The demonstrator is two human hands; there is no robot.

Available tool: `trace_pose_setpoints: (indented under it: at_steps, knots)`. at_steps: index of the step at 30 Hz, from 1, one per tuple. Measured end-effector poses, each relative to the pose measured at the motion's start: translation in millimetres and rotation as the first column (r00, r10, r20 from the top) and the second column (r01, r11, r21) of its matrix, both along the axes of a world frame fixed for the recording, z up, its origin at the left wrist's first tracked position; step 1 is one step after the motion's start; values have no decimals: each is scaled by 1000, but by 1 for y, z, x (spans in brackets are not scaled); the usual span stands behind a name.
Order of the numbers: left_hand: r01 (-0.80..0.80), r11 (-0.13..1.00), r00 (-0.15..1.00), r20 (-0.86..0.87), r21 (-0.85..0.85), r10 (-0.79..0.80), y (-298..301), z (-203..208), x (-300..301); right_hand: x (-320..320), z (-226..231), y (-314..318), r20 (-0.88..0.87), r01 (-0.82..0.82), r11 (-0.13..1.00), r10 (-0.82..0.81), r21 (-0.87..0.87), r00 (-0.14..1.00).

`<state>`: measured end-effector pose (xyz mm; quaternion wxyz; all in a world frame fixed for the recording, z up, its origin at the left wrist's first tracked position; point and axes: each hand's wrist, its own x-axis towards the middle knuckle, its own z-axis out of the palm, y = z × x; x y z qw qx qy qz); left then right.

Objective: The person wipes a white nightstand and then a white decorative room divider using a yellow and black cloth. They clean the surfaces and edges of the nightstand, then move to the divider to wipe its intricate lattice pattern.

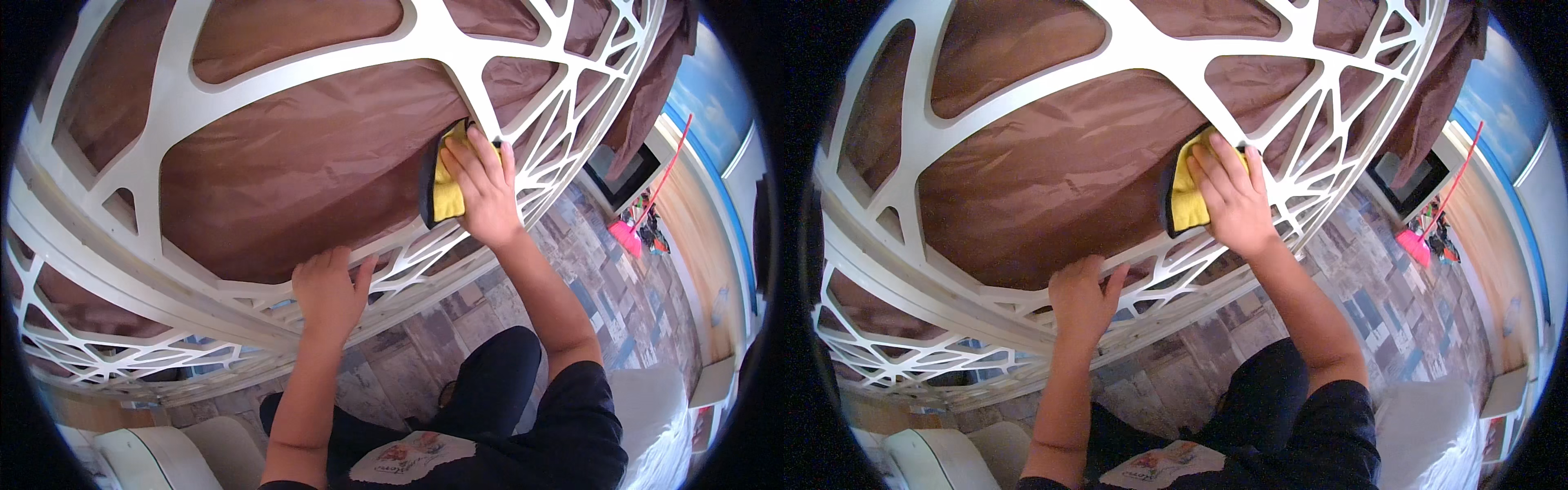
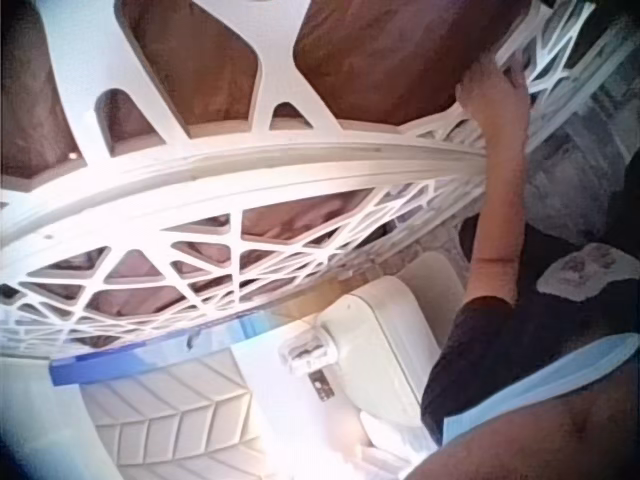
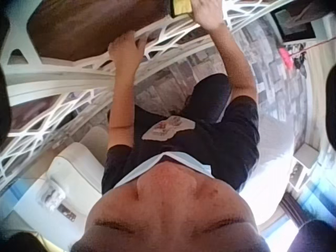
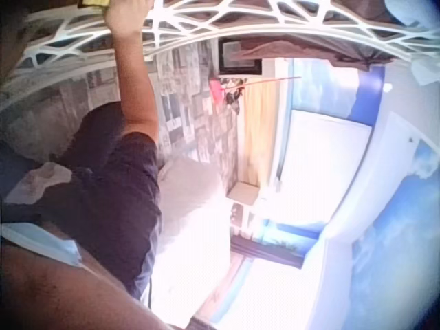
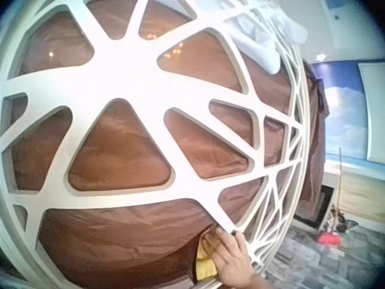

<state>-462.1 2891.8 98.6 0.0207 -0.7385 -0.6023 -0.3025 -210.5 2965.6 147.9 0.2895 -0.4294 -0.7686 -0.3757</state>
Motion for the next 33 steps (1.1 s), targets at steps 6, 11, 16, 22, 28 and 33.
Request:
trace_pose_setpoints:
  at_steps: [6,11,16,22,28,33]
  knots:
    - [-28,1000,999,-40,9,28,1,-8,-8,-33,-75,-5,-75,-236,947,224,-219,972]
    - [73,994,985,150,84,-85,-7,6,-14,-79,-78,-31,-395,-321,895,186,-309,899]
    - [6,785,976,169,619,-141,-34,66,-34,-160,-8,-28,-976,-778,620,-85,104,-199]
    - [-156,607,953,280,779,-114,-30,99,-73,-243,117,-60,-552,-642,182,-374,744,-745]
    - [-89,625,810,421,776,-408,-26,90,-84,-274,83,-81,-980,-979,53,-37,196,-198]
    - [-98,682,987,157,725,-26,-34,96,-86,-261,58,-46,-997,-997,60,59,-39,42]
